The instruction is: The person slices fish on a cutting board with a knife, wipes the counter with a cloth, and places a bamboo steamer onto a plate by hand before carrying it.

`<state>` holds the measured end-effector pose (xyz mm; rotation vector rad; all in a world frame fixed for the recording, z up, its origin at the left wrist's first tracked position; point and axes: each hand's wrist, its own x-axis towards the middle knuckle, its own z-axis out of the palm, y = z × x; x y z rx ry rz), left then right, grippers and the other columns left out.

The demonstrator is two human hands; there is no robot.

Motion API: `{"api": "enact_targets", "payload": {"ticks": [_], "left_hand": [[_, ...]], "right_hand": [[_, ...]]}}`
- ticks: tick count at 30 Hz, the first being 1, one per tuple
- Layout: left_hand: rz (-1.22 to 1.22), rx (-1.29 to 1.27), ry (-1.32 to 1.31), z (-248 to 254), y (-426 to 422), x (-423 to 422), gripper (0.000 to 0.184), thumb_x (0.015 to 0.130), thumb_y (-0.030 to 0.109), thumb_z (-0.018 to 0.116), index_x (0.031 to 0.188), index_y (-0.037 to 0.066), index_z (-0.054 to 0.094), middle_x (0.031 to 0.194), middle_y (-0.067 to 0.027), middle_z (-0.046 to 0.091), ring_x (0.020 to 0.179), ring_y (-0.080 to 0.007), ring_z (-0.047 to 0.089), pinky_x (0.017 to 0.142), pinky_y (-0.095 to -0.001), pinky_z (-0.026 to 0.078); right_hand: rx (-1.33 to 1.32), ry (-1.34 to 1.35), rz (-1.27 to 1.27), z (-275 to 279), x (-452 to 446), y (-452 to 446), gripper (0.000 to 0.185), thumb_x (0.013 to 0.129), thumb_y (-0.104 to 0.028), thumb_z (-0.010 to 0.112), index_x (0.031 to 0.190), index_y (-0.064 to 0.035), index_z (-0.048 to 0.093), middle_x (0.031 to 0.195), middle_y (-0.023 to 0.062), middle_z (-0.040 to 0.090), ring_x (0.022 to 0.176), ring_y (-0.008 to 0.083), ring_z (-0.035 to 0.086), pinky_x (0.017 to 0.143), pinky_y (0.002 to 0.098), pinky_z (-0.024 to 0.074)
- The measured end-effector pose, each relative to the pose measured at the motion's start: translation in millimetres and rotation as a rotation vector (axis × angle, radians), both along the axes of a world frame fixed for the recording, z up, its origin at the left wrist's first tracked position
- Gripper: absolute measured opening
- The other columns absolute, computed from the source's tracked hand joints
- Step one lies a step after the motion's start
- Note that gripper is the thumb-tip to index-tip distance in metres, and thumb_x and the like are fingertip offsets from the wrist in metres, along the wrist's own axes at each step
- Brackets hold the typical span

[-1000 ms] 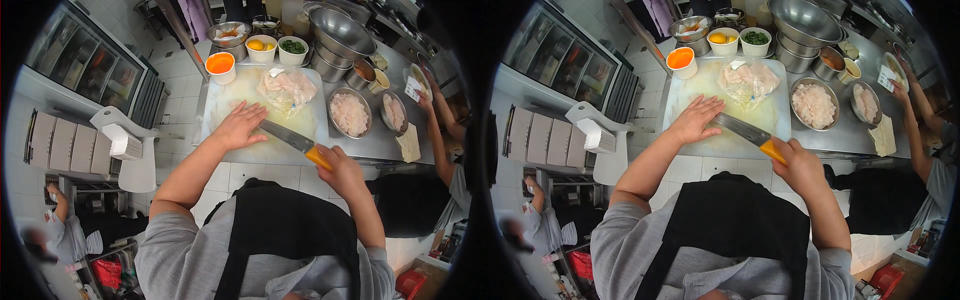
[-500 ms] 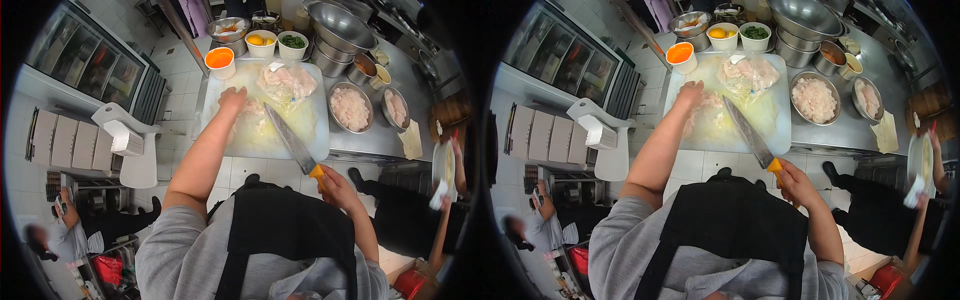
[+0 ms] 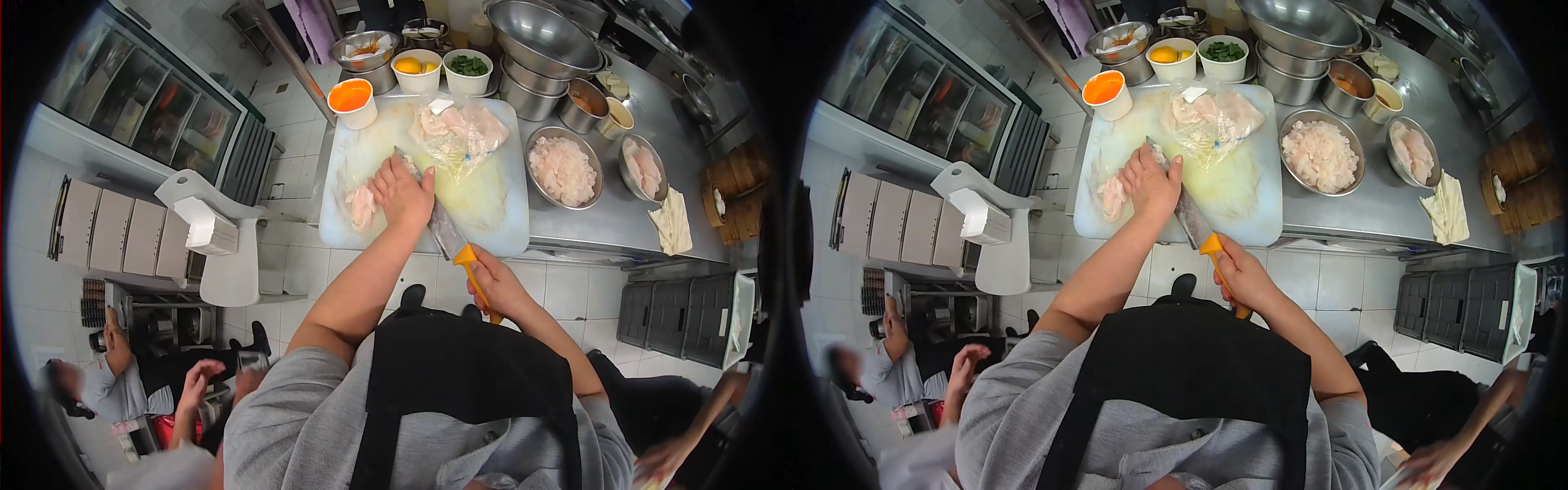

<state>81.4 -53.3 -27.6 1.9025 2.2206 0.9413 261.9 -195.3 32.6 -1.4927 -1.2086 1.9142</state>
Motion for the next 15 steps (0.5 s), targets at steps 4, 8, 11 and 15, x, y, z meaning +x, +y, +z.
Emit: {"api": "enact_targets", "payload": {"ticks": [4, 8, 11, 15], "left_hand": [[0.093, 0.042, -0.087, 1, 16, -6, 0.066, 0.088, 0.032, 0.063, 0.139, -0.001, 0.038, 0.139, -0.0234, 0.040, 0.129, -0.0381, 0.036, 0.111, -0.0531, 0.022], [0.178, 0.101, -0.254, 4, 29, -13, 0.054, 0.090, 0.020, 0.061, 0.137, 0.002, 0.044, 0.136, -0.0249, 0.042, 0.123, -0.0385, 0.042, 0.107, -0.0473, 0.032], [0.143, 0.348, -0.504, 0, 37, -24, 0.048, 0.093, 0.020, 0.057, 0.135, -0.001, 0.046, 0.134, -0.0243, 0.042, 0.123, -0.0367, 0.044, 0.106, -0.0446, 0.035], [0.279, 0.460, -1.144, -1, 49, -29, 0.045, 0.097, 0.024, 0.049, 0.134, -0.002, 0.047, 0.125, -0.0191, 0.051, 0.118, -0.0284, 0.051, 0.102, -0.0392, 0.041]], "right_hand": [[0.055, 0.082, 0.048, -9, -14, 11, 0.042, 0.104, -0.025, 0.036, 0.144, -0.0147, 0.039, 0.074, 0.0023, 0.051, 0.047, 0.0095, 0.046, 0.042, 0.0254, 0.0416], [0.105, 0.040, 0.074, -3, -26, 11, 0.042, 0.103, -0.024, 0.039, 0.144, -0.0126, 0.040, 0.075, 0.0033, 0.051, 0.047, 0.0091, 0.046, 0.043, 0.0265, 0.0426], [0.275, -0.211, 0.193, 11, -17, 9, 0.044, 0.101, -0.022, 0.044, 0.143, -0.0088, 0.040, 0.080, 0.0118, 0.060, 0.052, 0.0183, 0.056, 0.051, 0.0335, 0.0486], [0.702, -0.458, 0.286, 24, 11, 2, 0.049, 0.098, -0.020, 0.049, 0.144, -0.0067, 0.038, 0.082, 0.0198, 0.065, 0.064, 0.0304, 0.065, 0.062, 0.0400, 0.0509]]}}
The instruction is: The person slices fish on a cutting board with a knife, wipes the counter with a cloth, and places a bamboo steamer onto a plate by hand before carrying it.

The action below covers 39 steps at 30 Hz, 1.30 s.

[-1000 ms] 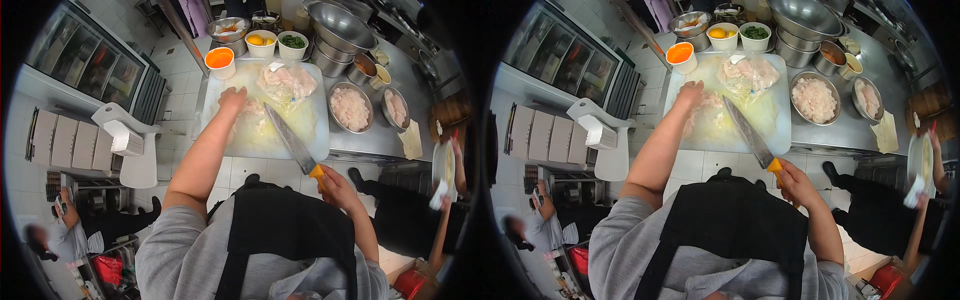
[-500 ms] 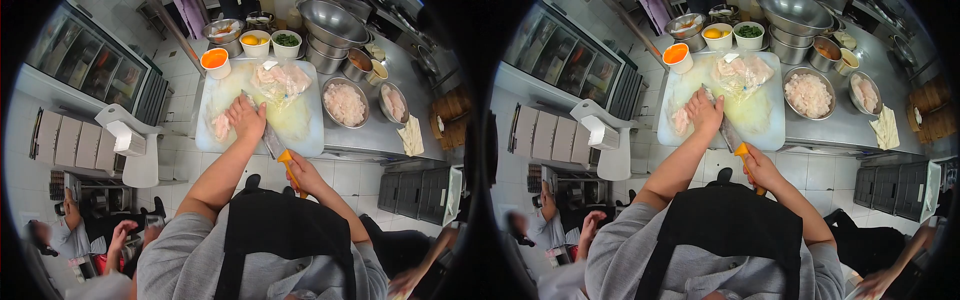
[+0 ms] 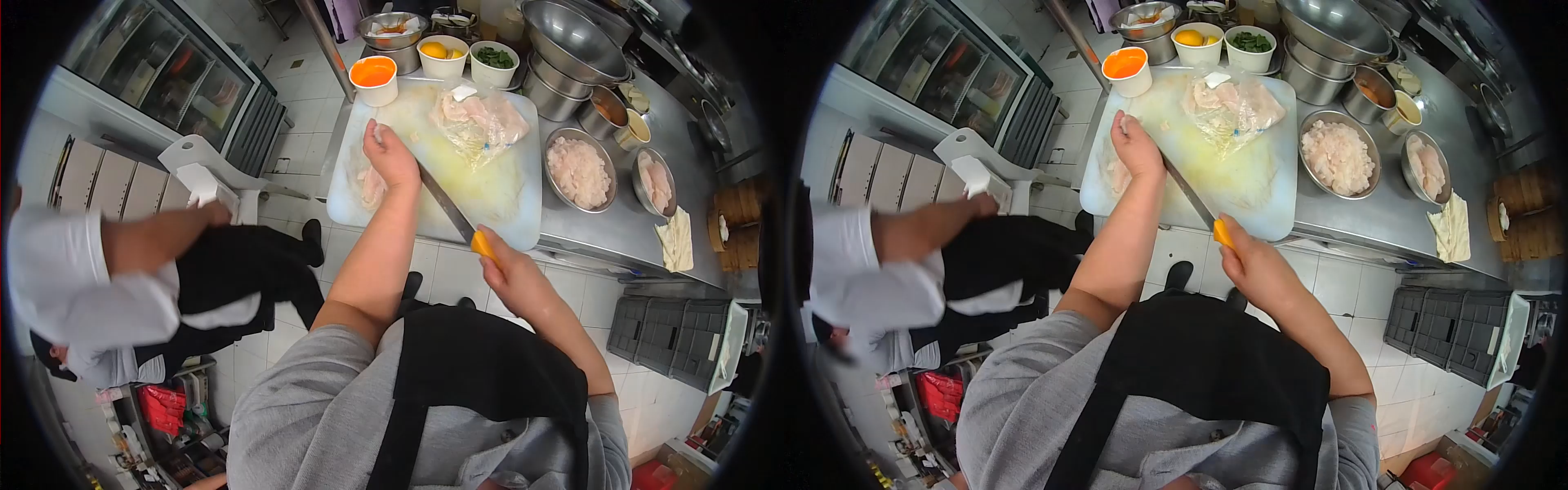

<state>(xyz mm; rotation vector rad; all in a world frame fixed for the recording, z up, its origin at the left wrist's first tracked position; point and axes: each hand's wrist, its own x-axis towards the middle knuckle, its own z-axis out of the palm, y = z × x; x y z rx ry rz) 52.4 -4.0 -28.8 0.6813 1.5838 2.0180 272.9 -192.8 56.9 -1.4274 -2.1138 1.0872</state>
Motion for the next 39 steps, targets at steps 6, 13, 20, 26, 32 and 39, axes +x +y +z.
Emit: {"api": "enact_targets", "payload": {"ticks": [6, 13, 20, 26, 32, 39], "left_hand": [[-0.079, 0.279, -0.782, 21, 8, -17, 0.026, 0.095, 0.023, 0.052, 0.114, 0.005, 0.056, 0.097, -0.0090, 0.060, 0.087, -0.0243, 0.061, 0.078, -0.0363, 0.053], [-0.365, 0.302, -1.038, 71, 12, 9, 0.023, 0.098, 0.035, 0.045, 0.096, 0.013, 0.053, 0.077, -0.0034, 0.058, 0.065, -0.0184, 0.058, 0.055, -0.0327, 0.051], [-0.931, 0.184, -0.636, 103, 21, 160, 0.026, 0.098, 0.031, 0.050, 0.096, 0.007, 0.058, 0.081, -0.0063, 0.061, 0.072, -0.0179, 0.061, 0.064, -0.0317, 0.053], [-0.894, 0.189, 0.761, 57, 38, 258, 0.017, 0.094, 0.019, 0.054, 0.100, 0.010, 0.066, 0.098, -0.0088, 0.066, 0.090, -0.0269, 0.062, 0.083, -0.0354, 0.051], [-1.005, 0.008, 1.269, 42, 46, 262, 0.031, 0.096, 0.032, 0.051, 0.116, 0.013, 0.065, 0.121, -0.0110, 0.060, 0.115, -0.0305, 0.052, 0.101, -0.0405, 0.040], [-1.098, -0.222, 1.544, 71, 33, 256, 0.057, 0.097, 0.047, 0.039, 0.145, 0.015, 0.042, 0.143, -0.0098, 0.045, 0.135, -0.0332, 0.034, 0.108, -0.0602, 0.021]], "right_hand": [[-0.339, 0.084, -0.198, 50, 35, -14, 0.050, 0.098, -0.015, 0.049, 0.147, -0.0101, 0.039, 0.082, 0.0104, 0.062, 0.054, 0.0150, 0.056, 0.053, 0.0292, 0.0478], [-0.422, 0.645, -0.443, 28, 108, -36, 0.046, 0.101, -0.014, 0.043, 0.146, -0.0088, 0.040, 0.078, 0.0044, 0.056, 0.048, 0.0069, 0.047, 0.044, 0.0224, 0.0420], [-0.163, 0.735, -0.663, 36, 173, -62, 0.045, 0.101, -0.013, 0.042, 0.145, -0.0054, 0.039, 0.077, 0.0059, 0.056, 0.045, 0.0068, 0.047, 0.041, 0.0205, 0.0407], [-0.086, 0.744, -0.745, 39, 195, -88, 0.045, 0.101, -0.014, 0.044, 0.145, -0.0046, 0.039, 0.076, 0.0047, 0.057, 0.045, 0.0055, 0.047, 0.042, 0.0198, 0.0403], [-0.159, 0.729, -0.750, 30, 199, -98, 0.044, 0.101, -0.014, 0.046, 0.144, -0.0040, 0.041, 0.076, 0.0049, 0.057, 0.047, 0.0049, 0.046, 0.043, 0.0193, 0.0401], [-0.094, 0.786, -0.611, 19, 189, -83, 0.048, 0.100, -0.016, 0.047, 0.145, -0.0034, 0.037, 0.077, 0.0065, 0.058, 0.049, 0.0065, 0.048, 0.044, 0.0187, 0.0404]]}}
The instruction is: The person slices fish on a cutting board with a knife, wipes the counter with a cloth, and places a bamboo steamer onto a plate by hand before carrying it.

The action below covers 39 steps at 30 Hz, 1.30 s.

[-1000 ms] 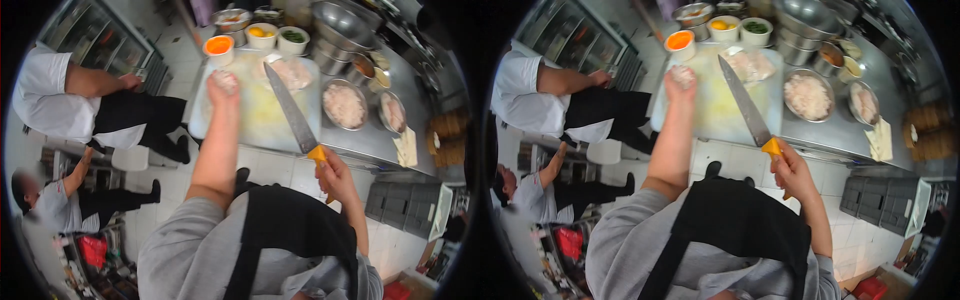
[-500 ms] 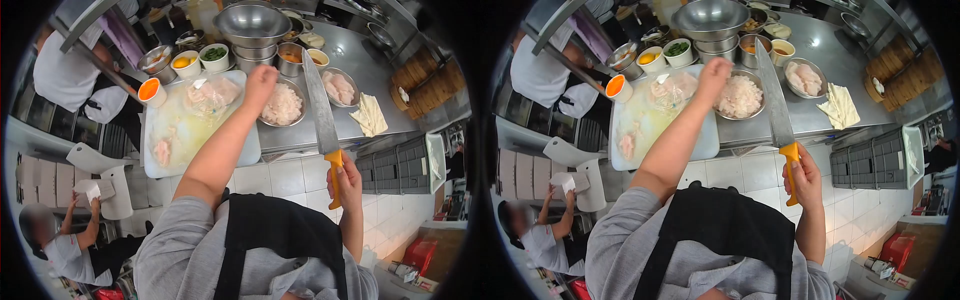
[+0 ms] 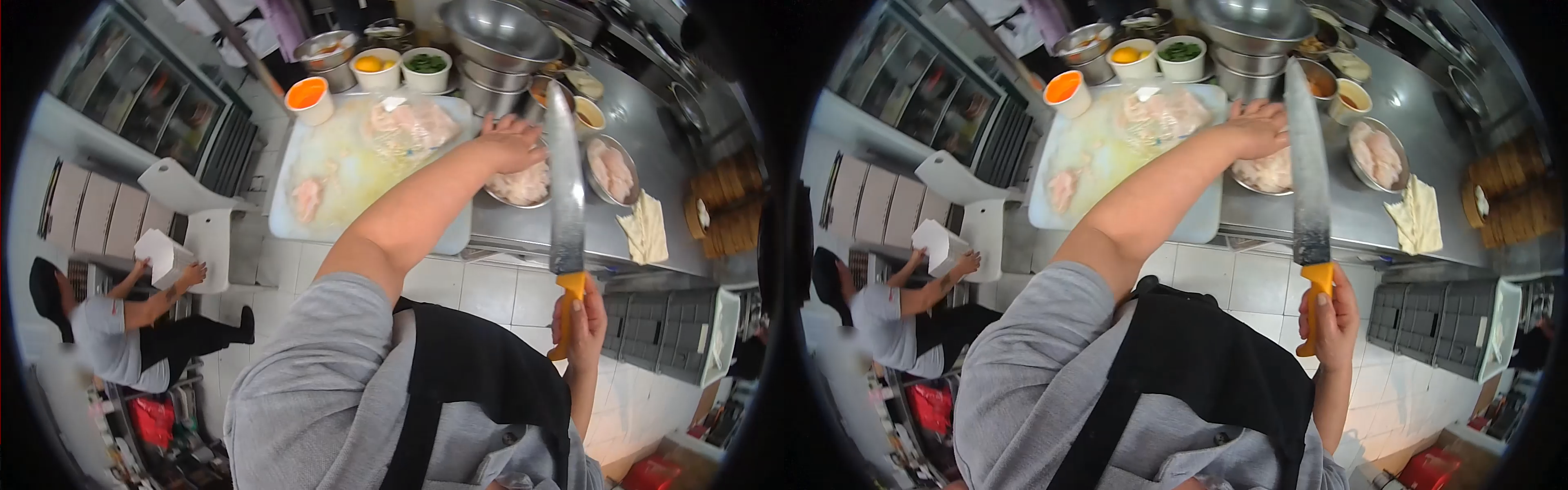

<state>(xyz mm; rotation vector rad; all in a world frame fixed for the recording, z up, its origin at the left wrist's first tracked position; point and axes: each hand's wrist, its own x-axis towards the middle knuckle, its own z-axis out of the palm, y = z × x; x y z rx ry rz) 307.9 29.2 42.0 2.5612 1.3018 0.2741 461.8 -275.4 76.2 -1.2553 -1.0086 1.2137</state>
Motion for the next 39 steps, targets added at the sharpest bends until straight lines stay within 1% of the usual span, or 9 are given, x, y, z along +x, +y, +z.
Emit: {"api": "enact_targets", "payload": {"ticks": [2, 7, 12, 15, 19, 21, 26, 34, 39], "left_hand": [[-0.053, 0.283, -0.432, 15, -12, -13, 0.050, 0.095, 0.037, 0.048, 0.138, 0.012, 0.048, 0.138, -0.0095, 0.049, 0.132, -0.0325, 0.037, 0.109, -0.0560, 0.023], [0.257, 0.263, -0.480, 49, -45, -128, 0.035, 0.083, 0.018, 0.064, 0.115, 0.006, 0.063, 0.116, -0.0148, 0.061, 0.115, -0.0346, 0.052, 0.101, -0.0453, 0.041], [0.786, 0.011, -0.152, 24, -91, -310, 0.055, 0.081, 0.038, 0.071, 0.117, -0.002, 0.059, 0.120, -0.0229, 0.059, 0.115, -0.0376, 0.053, 0.099, -0.0444, 0.044], [0.859, -0.209, -0.005, 3, -117, -359, 0.073, 0.075, 0.048, 0.075, 0.123, -0.004, 0.054, 0.126, -0.0236, 0.053, 0.119, -0.0387, 0.049, 0.100, -0.0439, 0.043], [0.794, -0.129, -0.063, -26, -133, -338, 0.086, 0.068, 0.056, 0.079, 0.125, -0.002, 0.052, 0.125, -0.0224, 0.050, 0.118, -0.0376, 0.049, 0.099, -0.0438, 0.043], [0.710, 0.179, -0.113, -42, -135, -317, 0.082, 0.068, 0.057, 0.079, 0.119, -0.002, 0.054, 0.116, -0.0222, 0.053, 0.110, -0.0378, 0.052, 0.096, -0.0450, 0.044], [0.601, 0.116, -0.158, -56, -116, -316, 0.075, 0.073, 0.050, 0.078, 0.122, 0.000, 0.052, 0.118, -0.0202, 0.051, 0.110, -0.0380, 0.051, 0.096, -0.0449, 0.044], [0.633, -0.063, -0.240, -24, -127, -328, 0.072, 0.074, 0.033, 0.078, 0.127, -0.003, 0.046, 0.128, -0.0209, 0.045, 0.120, -0.0391, 0.044, 0.103, -0.0449, 0.040], [0.488, -0.144, -0.191, -25, -114, -332, 0.068, 0.073, 0.023, 0.075, 0.126, -0.005, 0.043, 0.129, -0.0219, 0.043, 0.120, -0.0405, 0.042, 0.105, -0.0440, 0.040]], "right_hand": [[0.197, 0.142, 0.057, 2, -9, 7, 0.045, 0.099, -0.016, 0.049, 0.140, -0.0025, 0.037, 0.077, 0.0081, 0.059, 0.051, 0.0099, 0.051, 0.045, 0.0211, 0.0436], [0.123, 0.166, 0.286, 4, -46, 33, 0.033, 0.096, -0.013, 0.053, 0.125, -0.0029, 0.041, 0.076, 0.0097, 0.059, 0.055, 0.0155, 0.057, 0.050, 0.0263, 0.0484], [-0.222, -0.149, 0.408, 0, -105, 67, 0.031, 0.095, -0.012, 0.056, 0.124, -0.0031, 0.046, 0.082, 0.0067, 0.060, 0.061, 0.0122, 0.057, 0.055, 0.0266, 0.0478], [-0.318, -0.482, 0.469, 3, -150, 77, 0.038, 0.095, -0.017, 0.057, 0.128, -0.0031, 0.046, 0.084, 0.0082, 0.061, 0.069, 0.0152, 0.057, 0.063, 0.0301, 0.0483], [-0.179, -0.600, 0.554, -26, -183, 89, 0.040, 0.094, -0.021, 0.060, 0.127, -0.0036, 0.046, 0.080, 0.0109, 0.059, 0.071, 0.0209, 0.058, 0.066, 0.0338, 0.0478], [-0.175, -0.580, 0.548, -27, -195, 90, 0.039, 0.094, -0.021, 0.060, 0.127, -0.0039, 0.047, 0.080, 0.0112, 0.059, 0.072, 0.0213, 0.058, 0.066, 0.0344, 0.0480], [-0.232, -0.472, 0.523, -18, -212, 86, 0.038, 0.095, -0.020, 0.059, 0.128, -0.0057, 0.046, 0.080, 0.0118, 0.059, 0.073, 0.0204, 0.057, 0.067, 0.0363, 0.0484], [0.112, -1.007, 0.569, -5, -222, 74, 0.061, 0.097, -0.018, 0.055, 0.152, -0.0260, 0.028, 0.088, 0.0211, 0.061, 0.081, 0.0390, 0.063, 0.072, 0.0466, 0.0504], [0.149, -1.092, 0.620, -4, -228, 67, 0.062, 0.098, -0.019, 0.051, 0.153, -0.0290, 0.024, 0.086, 0.0209, 0.059, 0.077, 0.0383, 0.063, 0.071, 0.0493, 0.0513]]}}
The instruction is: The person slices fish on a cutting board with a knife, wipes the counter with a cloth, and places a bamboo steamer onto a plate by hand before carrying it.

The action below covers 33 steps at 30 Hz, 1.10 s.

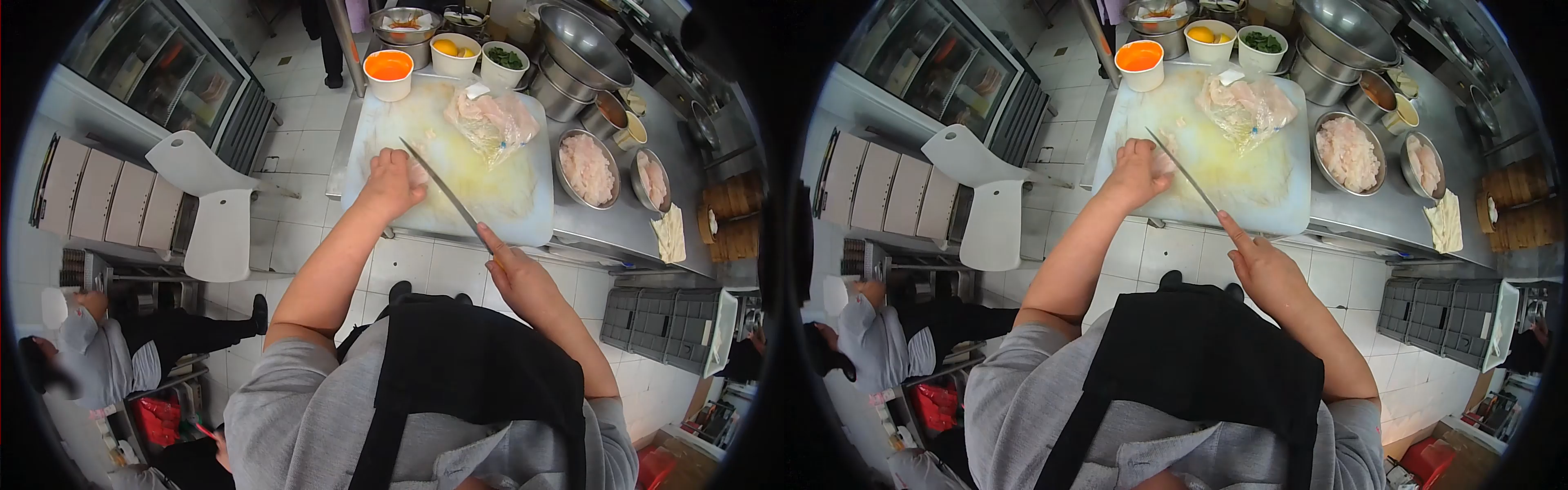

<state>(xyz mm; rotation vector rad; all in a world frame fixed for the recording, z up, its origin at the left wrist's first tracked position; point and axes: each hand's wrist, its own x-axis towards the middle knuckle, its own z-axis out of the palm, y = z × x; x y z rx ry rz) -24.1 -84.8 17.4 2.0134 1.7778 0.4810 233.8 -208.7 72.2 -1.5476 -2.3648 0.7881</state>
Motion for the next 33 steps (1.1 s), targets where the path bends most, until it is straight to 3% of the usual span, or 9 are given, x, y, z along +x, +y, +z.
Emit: {"api": "enact_targets", "payload": {"ticks": [5, 7, 12, 21, 28, 33], "left_hand": [[0.020, 0.091, -0.010, -20, 1, 6, 0.057, 0.075, 0.021, 0.073, 0.119, -0.005, 0.046, 0.123, -0.0218, 0.045, 0.114, -0.0394, 0.044, 0.101, -0.0450, 0.042], [0.018, 0.135, -0.016, -22, 1, 7, 0.054, 0.076, 0.020, 0.072, 0.116, -0.005, 0.046, 0.121, -0.0220, 0.045, 0.112, -0.0391, 0.045, 0.099, -0.0456, 0.042], [-0.050, 0.225, 0.018, -25, 2, 7, 0.046, 0.078, 0.017, 0.069, 0.113, -0.005, 0.048, 0.117, -0.0222, 0.048, 0.108, -0.0396, 0.047, 0.095, -0.0460, 0.044], [-0.024, 0.323, 0.054, -35, 5, 12, 0.042, 0.077, 0.016, 0.070, 0.109, -0.003, 0.050, 0.113, -0.0209, 0.050, 0.104, -0.0389, 0.050, 0.092, -0.0461, 0.046], [0.025, 0.284, 0.078, -40, 9, 14, 0.044, 0.080, 0.017, 0.069, 0.112, -0.003, 0.047, 0.117, -0.0225, 0.048, 0.106, -0.0416, 0.048, 0.094, -0.0487, 0.044], [0.003, 0.291, 0.111, -39, 8, 15, 0.045, 0.081, 0.018, 0.069, 0.113, -0.003, 0.047, 0.115, -0.0227, 0.049, 0.105, -0.0417, 0.048, 0.094, -0.0495, 0.043]], "right_hand": [[-0.075, -0.109, -0.003, 7, -6, -2, 0.064, 0.098, -0.018, 0.051, 0.154, -0.0275, 0.022, 0.084, 0.0219, 0.059, 0.074, 0.0391, 0.063, 0.070, 0.0496, 0.0519], [-0.156, -0.208, -0.009, 19, -12, 2, 0.067, 0.096, -0.013, 0.053, 0.153, -0.0262, 0.021, 0.090, 0.0245, 0.062, 0.082, 0.0413, 0.063, 0.075, 0.0504, 0.0502], [-0.104, -0.150, 0.024, 10, -22, 20, 0.064, 0.097, -0.018, 0.051, 0.154, -0.0261, 0.022, 0.085, 0.0217, 0.060, 0.076, 0.0380, 0.063, 0.070, 0.0487, 0.0518], [-0.091, -0.128, -0.007, -16, -64, 75, 0.063, 0.097, -0.016, 0.048, 0.154, -0.0262, 0.023, 0.086, 0.0204, 0.061, 0.078, 0.0372, 0.062, 0.073, 0.0479, 0.0506], [-0.147, -0.224, 0.023, 17, -23, 26, 0.063, 0.096, -0.013, 0.047, 0.153, -0.0256, 0.025, 0.081, 0.0193, 0.062, 0.073, 0.0377, 0.063, 0.070, 0.0483, 0.0516], [-0.171, -0.080, -0.007, -21, -38, 52, 0.066, 0.096, -0.014, 0.052, 0.153, -0.0275, 0.021, 0.079, 0.0223, 0.063, 0.074, 0.0399, 0.062, 0.071, 0.0496, 0.0488]]}}
